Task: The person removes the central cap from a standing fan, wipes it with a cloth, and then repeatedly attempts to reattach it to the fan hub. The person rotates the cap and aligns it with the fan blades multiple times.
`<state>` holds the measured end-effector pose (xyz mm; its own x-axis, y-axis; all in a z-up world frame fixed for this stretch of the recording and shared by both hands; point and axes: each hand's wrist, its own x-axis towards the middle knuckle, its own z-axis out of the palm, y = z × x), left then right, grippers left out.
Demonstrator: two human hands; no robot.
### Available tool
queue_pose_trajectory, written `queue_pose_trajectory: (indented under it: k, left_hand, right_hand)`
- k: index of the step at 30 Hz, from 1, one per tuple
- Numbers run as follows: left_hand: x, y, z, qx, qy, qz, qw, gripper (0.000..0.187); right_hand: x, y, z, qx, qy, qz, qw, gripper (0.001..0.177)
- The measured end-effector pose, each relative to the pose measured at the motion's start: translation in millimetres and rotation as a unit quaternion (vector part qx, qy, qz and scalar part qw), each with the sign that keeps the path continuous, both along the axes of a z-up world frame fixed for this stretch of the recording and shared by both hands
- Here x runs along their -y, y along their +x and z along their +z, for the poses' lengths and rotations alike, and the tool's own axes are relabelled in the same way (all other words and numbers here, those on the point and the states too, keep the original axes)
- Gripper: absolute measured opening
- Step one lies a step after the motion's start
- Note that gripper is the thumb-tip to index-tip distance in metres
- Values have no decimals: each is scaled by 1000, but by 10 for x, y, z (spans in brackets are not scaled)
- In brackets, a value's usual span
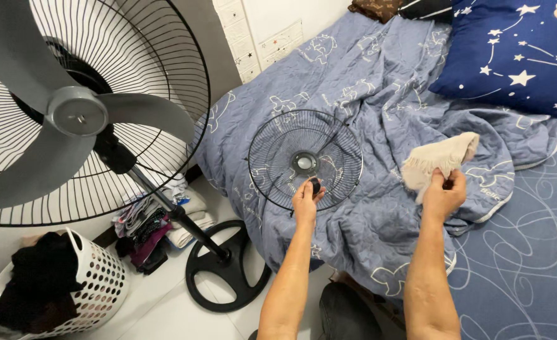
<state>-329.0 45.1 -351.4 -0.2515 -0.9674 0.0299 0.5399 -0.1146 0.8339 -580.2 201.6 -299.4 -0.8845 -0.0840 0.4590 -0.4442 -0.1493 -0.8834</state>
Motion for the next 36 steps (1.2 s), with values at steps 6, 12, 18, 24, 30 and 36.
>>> queue_pose_trajectory:
  k: [6, 12, 18, 24, 30, 36]
  left_hand:
    - [-68, -18, 164, -55, -64, -4, 996, 16]
    - [-527, 639, 999, 89, -378, 144, 910, 57]
    - [-693, 1580, 1635, 284, -511, 279, 762, 82]
    - [-682, 2157, 1829, 249, -513, 252, 782, 95]
    - [-678, 2505, 2086, 247, -536, 267, 762, 92]
    - [-630, 2720, 2500, 253, -552, 310, 732, 87]
  right_hand:
    - [126, 576, 42, -280, 191, 21, 940, 60]
    - [526, 1932, 376, 9, -42, 539, 841, 46]
    - [1014, 2514, 437, 278, -175, 753, 569, 36]
    - [1241, 3031, 593, 282, -172, 817, 473, 35]
    - [1334, 3452, 924, 261, -196, 830, 453, 40]
    - [1217, 3749, 1619, 165, -213, 832, 485, 40]
